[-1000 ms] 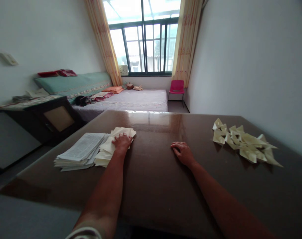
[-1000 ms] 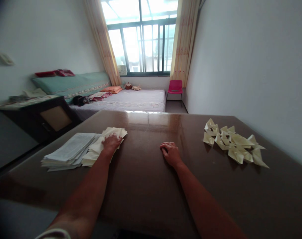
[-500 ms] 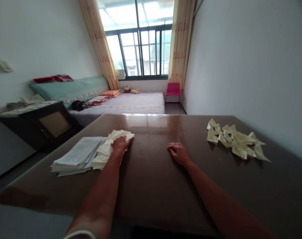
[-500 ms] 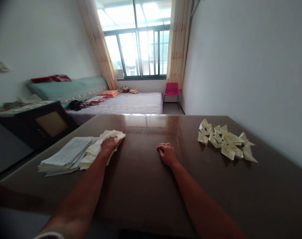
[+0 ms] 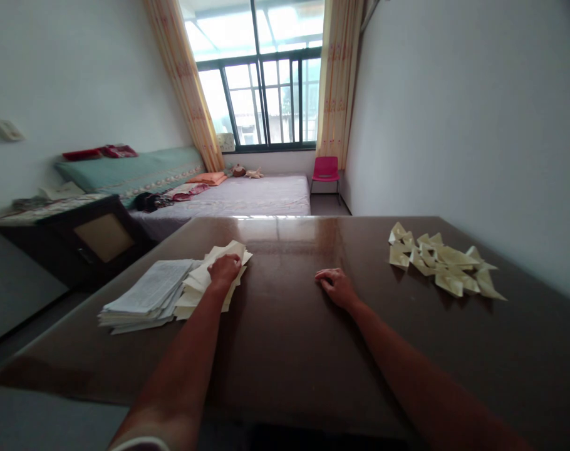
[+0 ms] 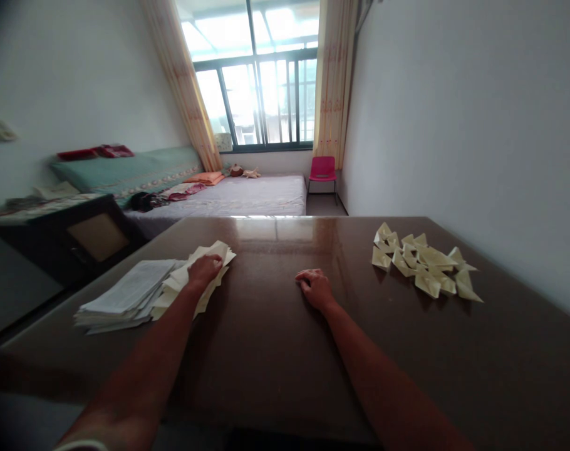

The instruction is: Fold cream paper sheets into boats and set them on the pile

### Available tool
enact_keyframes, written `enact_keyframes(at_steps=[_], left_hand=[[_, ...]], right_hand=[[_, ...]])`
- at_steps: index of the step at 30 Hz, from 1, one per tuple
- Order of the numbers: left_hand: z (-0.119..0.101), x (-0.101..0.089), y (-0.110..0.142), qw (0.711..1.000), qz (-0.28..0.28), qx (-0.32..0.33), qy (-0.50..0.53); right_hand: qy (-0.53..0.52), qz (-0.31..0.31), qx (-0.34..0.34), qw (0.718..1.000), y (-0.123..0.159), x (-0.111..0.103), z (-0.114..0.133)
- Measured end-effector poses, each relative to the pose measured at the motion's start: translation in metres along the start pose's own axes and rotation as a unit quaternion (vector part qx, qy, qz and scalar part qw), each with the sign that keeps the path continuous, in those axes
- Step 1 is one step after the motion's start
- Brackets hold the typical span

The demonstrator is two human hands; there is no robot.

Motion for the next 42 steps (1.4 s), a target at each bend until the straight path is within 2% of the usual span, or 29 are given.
enact_keyframes(at_steps=[3, 5, 7, 9, 11, 14, 17, 19, 21, 24, 27, 30, 35, 42], left_hand=[[-0.042, -0.007, 0.017, 0.990, -0.023, 0.132, 0.045], [-0.078, 0.000, 0.035, 0.968, -0.002, 0.239, 0.080], [-0.108, 0.012, 0.055, 0.941, 0.027, 0.319, 0.109], [-0.130, 0.026, 0.073, 0.917, 0.054, 0.373, 0.133], [-0.140, 0.036, 0.084, 0.900, 0.068, 0.401, 0.154], [-0.141, 0.041, 0.088, 0.891, 0.073, 0.411, 0.181], [-0.135, 0.040, 0.088, 0.885, 0.078, 0.411, 0.204], [-0.133, 0.042, 0.089, 0.886, 0.076, 0.405, 0.213], [-0.131, 0.046, 0.089, 0.898, 0.069, 0.378, 0.215], [-0.129, 0.055, 0.082, 0.927, 0.067, 0.289, 0.228], [-0.128, 0.060, 0.074, 0.930, 0.060, 0.220, 0.287], [-0.129, 0.058, 0.071, 0.929, 0.048, 0.202, 0.307], [-0.133, 0.049, 0.080, 0.947, 0.020, 0.257, 0.190], [-0.135, 0.045, 0.086, 0.954, 0.032, 0.286, 0.079]], right_hand=[[-0.064, 0.036, 0.056, 0.996, -0.008, 0.000, -0.009], [-0.144, 0.070, 0.093, 0.983, -0.016, -0.003, -0.015], [-0.195, 0.078, 0.127, 0.969, -0.023, -0.013, -0.024], [-0.176, 0.066, 0.135, 0.973, -0.026, -0.028, -0.032], [-0.135, 0.082, 0.090, 0.983, -0.025, -0.039, -0.035], [-0.089, 0.115, -0.020, 0.989, -0.018, -0.046, -0.028], [-0.065, 0.115, -0.066, 0.989, -0.016, -0.047, -0.023], [-0.075, 0.155, -0.059, 0.983, -0.020, -0.041, -0.023], [-0.099, 0.212, -0.024, 0.972, -0.025, -0.034, -0.026], [-0.124, 0.248, 0.056, 0.959, -0.034, -0.028, -0.032], [-0.085, 0.201, 0.096, 0.971, -0.040, -0.028, -0.033], [0.014, 0.132, 0.099, 0.986, -0.040, -0.028, -0.029], [0.123, 0.057, 0.134, 0.982, -0.029, -0.026, -0.021], [0.172, 0.063, 0.092, 0.979, -0.025, -0.026, -0.010]])
Point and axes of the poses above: each hand's wrist, its own y-axis away from the middle knuckle, its own x-axis out of the palm, z = x × y, the point moved 5 cm from there along -y, towards the middle knuckle, and after that the axes turned 3 degrees about -y, right-handed, at the moved point
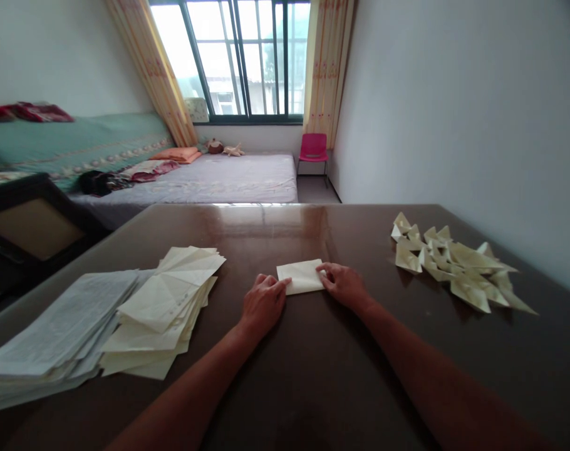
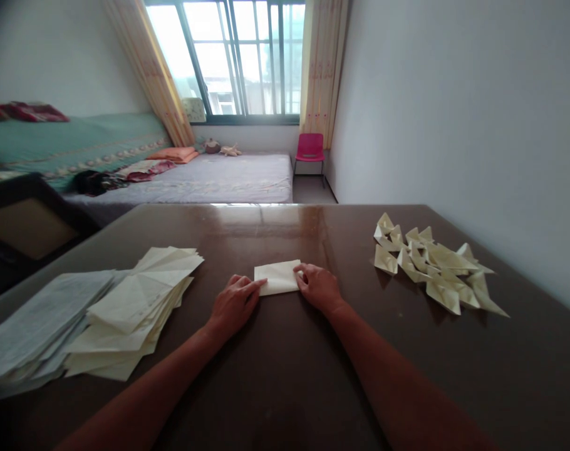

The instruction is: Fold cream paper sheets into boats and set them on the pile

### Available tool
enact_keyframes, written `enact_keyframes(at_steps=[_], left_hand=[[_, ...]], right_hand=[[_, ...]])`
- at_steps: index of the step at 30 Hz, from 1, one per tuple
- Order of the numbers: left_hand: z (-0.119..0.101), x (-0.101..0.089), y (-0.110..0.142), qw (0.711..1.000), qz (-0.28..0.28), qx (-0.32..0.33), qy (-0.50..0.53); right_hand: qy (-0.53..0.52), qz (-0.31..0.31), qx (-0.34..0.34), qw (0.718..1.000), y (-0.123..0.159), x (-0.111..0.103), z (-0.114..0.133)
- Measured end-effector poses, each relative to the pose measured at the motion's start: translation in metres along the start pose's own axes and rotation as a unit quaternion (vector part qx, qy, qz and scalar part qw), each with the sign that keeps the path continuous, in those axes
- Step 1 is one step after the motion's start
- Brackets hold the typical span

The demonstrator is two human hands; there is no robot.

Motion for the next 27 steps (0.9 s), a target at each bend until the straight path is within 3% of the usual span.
enact_keyframes(at_steps=[10, 13, 16, 23, 27], left_hand=[[-0.006, -0.003, 0.002, 0.996, -0.014, 0.040, -0.083], [-0.012, 0.000, 0.004, 0.988, -0.043, 0.136, -0.064], [-0.018, 0.008, 0.009, 0.970, -0.026, 0.240, -0.025], [-0.019, 0.009, 0.010, 0.974, -0.035, 0.220, -0.046], [-0.017, 0.011, 0.009, 0.969, -0.048, 0.232, -0.070]], right_hand=[[0.030, 0.014, 0.022, 0.999, 0.000, -0.001, 0.007], [0.038, 0.012, 0.018, 0.999, 0.001, -0.002, 0.011], [0.036, 0.016, 0.019, 0.999, 0.000, -0.003, 0.014], [0.034, 0.022, 0.005, 0.999, -0.002, -0.005, 0.014], [0.073, -0.011, -0.038, 0.997, 0.002, -0.015, 0.030]])
Point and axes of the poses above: each hand's wrist, its own y-axis away from the middle knuckle, its own x-axis out of the palm, z = x × y, the point moved 5 cm from there along -y, towards the middle knuckle, and after that the axes turned 3 degrees about -y, right-handed, at the moved point
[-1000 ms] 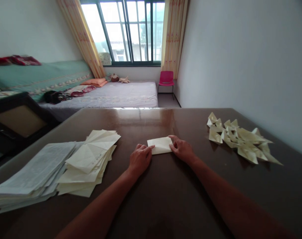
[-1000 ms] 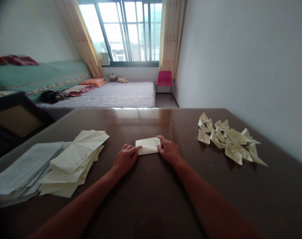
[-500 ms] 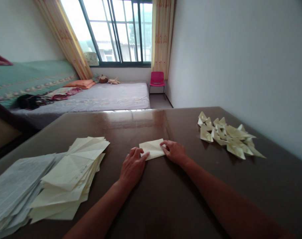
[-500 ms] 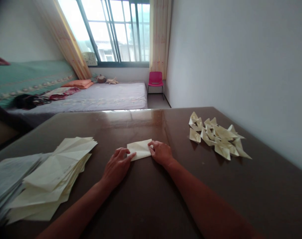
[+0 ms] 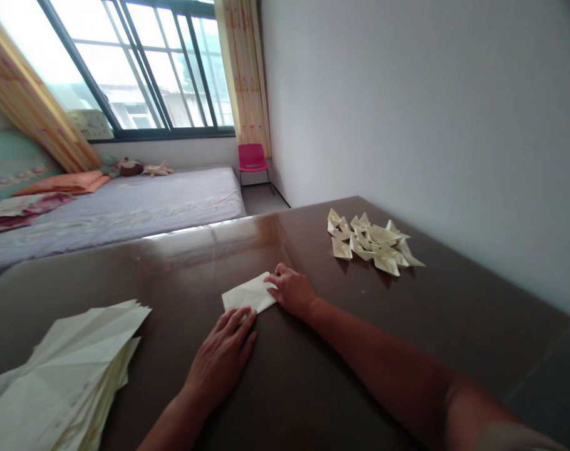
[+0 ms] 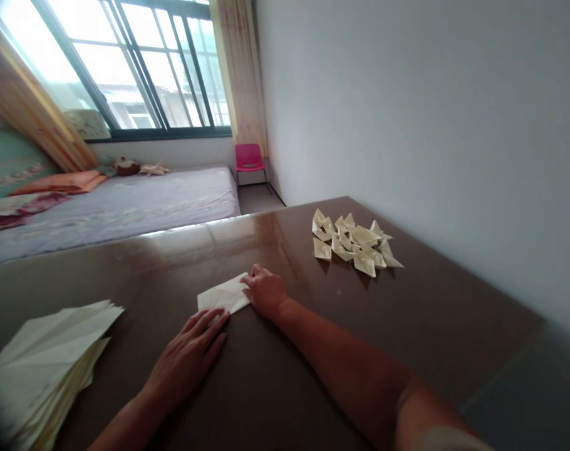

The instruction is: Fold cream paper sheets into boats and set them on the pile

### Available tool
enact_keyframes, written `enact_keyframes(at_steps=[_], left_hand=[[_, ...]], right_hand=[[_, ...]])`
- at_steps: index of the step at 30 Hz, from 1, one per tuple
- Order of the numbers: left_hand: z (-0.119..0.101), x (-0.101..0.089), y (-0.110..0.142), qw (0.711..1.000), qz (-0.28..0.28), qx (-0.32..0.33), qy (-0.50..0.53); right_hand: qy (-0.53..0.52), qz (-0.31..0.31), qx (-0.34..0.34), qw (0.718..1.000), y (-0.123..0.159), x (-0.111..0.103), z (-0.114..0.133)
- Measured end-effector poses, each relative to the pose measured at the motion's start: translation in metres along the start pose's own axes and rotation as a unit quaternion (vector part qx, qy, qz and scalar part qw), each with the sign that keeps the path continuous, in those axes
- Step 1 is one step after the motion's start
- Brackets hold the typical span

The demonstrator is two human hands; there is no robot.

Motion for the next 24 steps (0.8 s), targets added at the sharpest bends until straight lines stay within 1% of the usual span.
enact_keyframes(at_steps=[2, 3, 4, 5, 6, 8, 11, 16, 20, 22, 24], left_hand=[[0.001, 0.002, 0.000, 1.000, -0.004, 0.012, -0.010], [0.002, 0.003, 0.001, 1.000, -0.005, 0.020, -0.012], [0.002, 0.003, 0.001, 1.000, -0.005, 0.028, -0.012], [0.002, 0.004, 0.001, 0.999, -0.005, 0.035, -0.011], [0.003, 0.004, 0.001, 0.999, -0.006, 0.040, -0.009], [0.004, 0.003, 0.001, 0.999, -0.008, 0.038, -0.005], [0.006, 0.003, 0.001, 1.000, -0.007, 0.027, -0.001], [0.007, 0.004, 0.002, 1.000, -0.001, 0.011, -0.002], [0.010, 0.004, 0.001, 1.000, 0.016, -0.013, -0.022], [0.012, 0.003, 0.000, 0.999, 0.018, -0.022, -0.025], [0.013, 0.002, -0.002, 0.999, 0.014, -0.027, -0.021]], right_hand=[[0.015, -0.010, -0.077, 0.997, 0.005, -0.002, 0.019], [0.011, 0.008, -0.126, 0.992, 0.009, 0.001, 0.030], [-0.001, 0.046, -0.175, 0.984, 0.014, 0.006, 0.040], [-0.015, 0.081, -0.192, 0.978, 0.018, 0.012, 0.046], [-0.031, 0.114, -0.194, 0.974, 0.023, 0.017, 0.050], [-0.057, 0.169, -0.184, 0.967, 0.030, 0.023, 0.051], [-0.049, 0.208, -0.163, 0.963, 0.037, 0.024, 0.048], [0.027, 0.214, -0.080, 0.973, 0.036, 0.016, 0.039], [0.102, 0.201, -0.020, 0.974, 0.029, 0.008, 0.036], [0.125, 0.190, -0.006, 0.974, 0.026, 0.004, 0.034], [0.128, 0.183, -0.010, 0.975, 0.023, -0.001, 0.034]])
Point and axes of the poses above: each hand's wrist, its own y-axis away from the middle knuckle, its own x-axis out of the palm, z = x × y, the point moved 5 cm from there along -y, towards the middle knuckle, and after that the axes turned 3 degrees about -y, right-handed, at the moved point
